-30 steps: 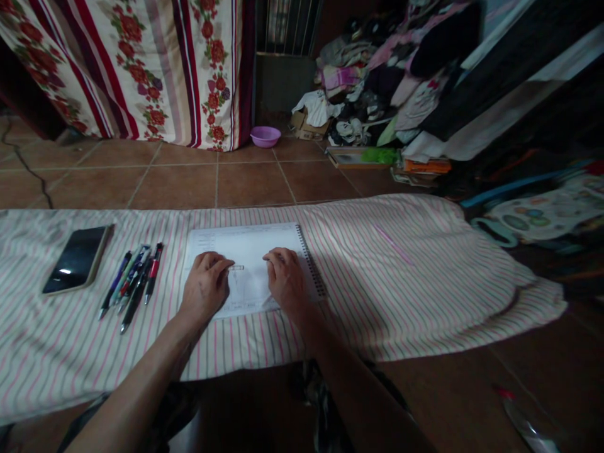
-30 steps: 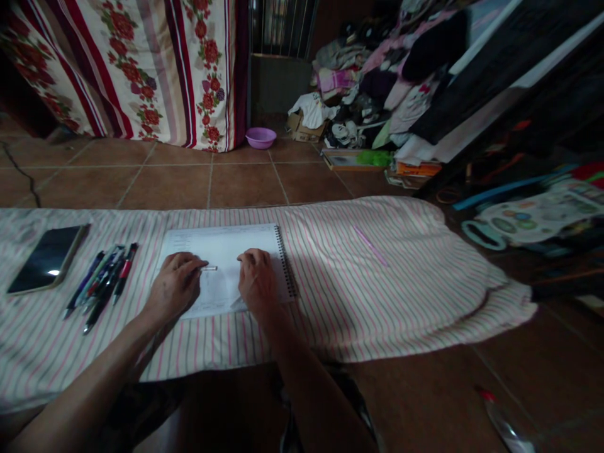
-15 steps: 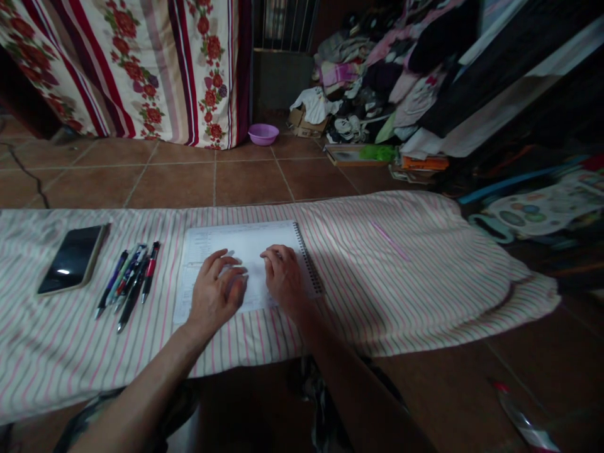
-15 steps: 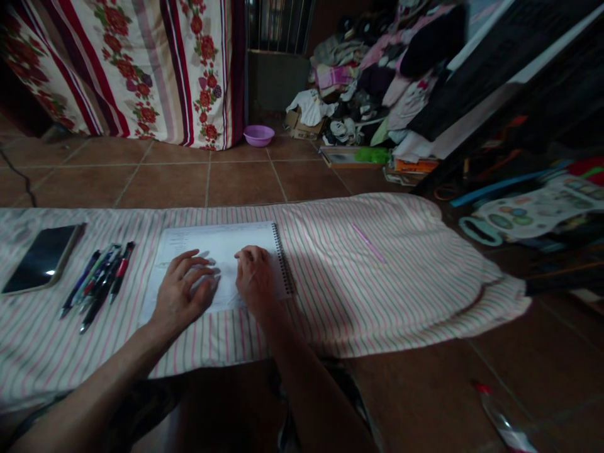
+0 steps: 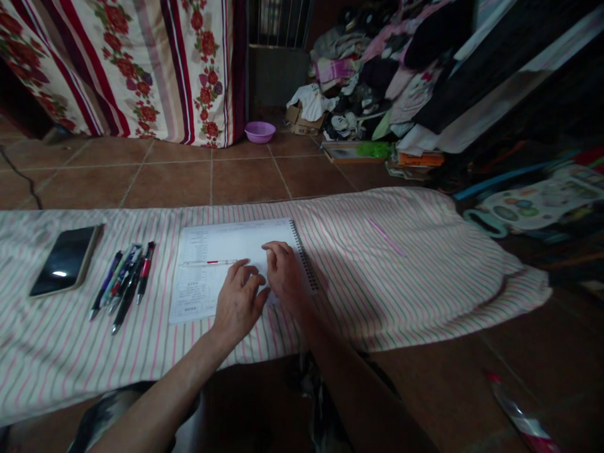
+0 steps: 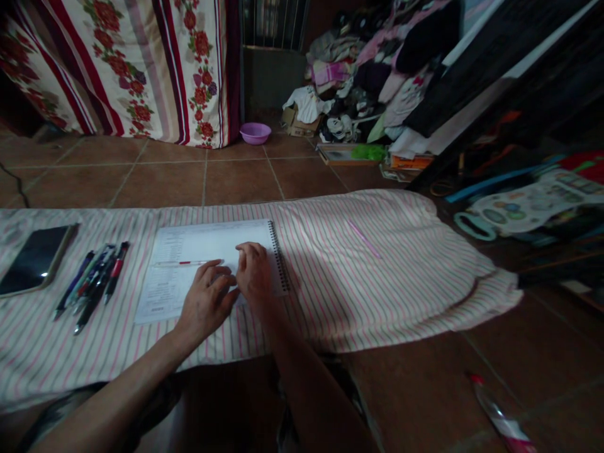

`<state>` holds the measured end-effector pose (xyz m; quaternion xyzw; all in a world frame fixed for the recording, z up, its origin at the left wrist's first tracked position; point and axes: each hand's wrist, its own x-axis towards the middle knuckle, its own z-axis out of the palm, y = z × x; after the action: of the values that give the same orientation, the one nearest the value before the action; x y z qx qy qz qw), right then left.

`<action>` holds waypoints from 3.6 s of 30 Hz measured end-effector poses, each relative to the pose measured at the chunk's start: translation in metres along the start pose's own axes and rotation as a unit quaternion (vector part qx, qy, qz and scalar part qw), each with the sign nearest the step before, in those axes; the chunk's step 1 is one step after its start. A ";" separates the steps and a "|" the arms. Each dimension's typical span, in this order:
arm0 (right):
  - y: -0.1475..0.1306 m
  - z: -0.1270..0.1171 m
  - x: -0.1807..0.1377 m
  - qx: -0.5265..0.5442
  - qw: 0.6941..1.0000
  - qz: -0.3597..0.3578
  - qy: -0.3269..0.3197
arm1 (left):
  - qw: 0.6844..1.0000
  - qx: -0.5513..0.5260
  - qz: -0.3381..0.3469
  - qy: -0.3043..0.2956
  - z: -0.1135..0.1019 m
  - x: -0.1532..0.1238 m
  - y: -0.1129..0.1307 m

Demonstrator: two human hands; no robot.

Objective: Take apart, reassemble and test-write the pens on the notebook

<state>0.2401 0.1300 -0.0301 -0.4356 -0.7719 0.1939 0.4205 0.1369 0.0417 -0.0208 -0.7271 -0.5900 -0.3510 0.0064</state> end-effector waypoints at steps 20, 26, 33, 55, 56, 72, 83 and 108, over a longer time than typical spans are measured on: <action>0.003 -0.010 0.004 0.159 0.976 0.138 0.054 | 0.998 -0.019 0.046 -0.032 0.002 0.007 0.016; 0.000 -0.013 0.006 0.219 0.955 0.190 0.067 | 0.999 -0.028 0.030 -0.033 0.007 0.006 0.013; 0.002 -0.039 0.010 0.253 0.946 0.187 0.075 | 0.999 -0.044 0.010 -0.015 0.010 0.008 0.008; 0.019 -0.062 -0.018 -0.105 0.975 -0.050 -0.188 | 0.997 -0.081 -0.009 0.007 0.004 0.010 0.007; 0.019 -0.062 -0.018 -0.104 0.975 -0.052 -0.189 | 0.997 -0.077 -0.015 0.015 0.003 0.011 0.006; 0.001 -0.066 -0.017 -0.145 0.965 -0.046 -0.212 | 0.996 0.043 -0.062 0.042 0.028 0.068 -0.014; -0.001 -0.067 -0.016 -0.142 0.963 -0.034 -0.226 | 0.996 0.034 -0.067 0.040 0.047 0.081 -0.027; -0.008 -0.073 -0.013 -0.145 0.958 -0.011 -0.247 | 0.998 0.034 -0.060 0.016 0.037 0.078 -0.029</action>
<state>0.2996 0.1098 0.0102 -0.4217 -0.8764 0.1766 0.1510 0.1349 0.1325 -0.0198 -0.6843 -0.6437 -0.3421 0.0192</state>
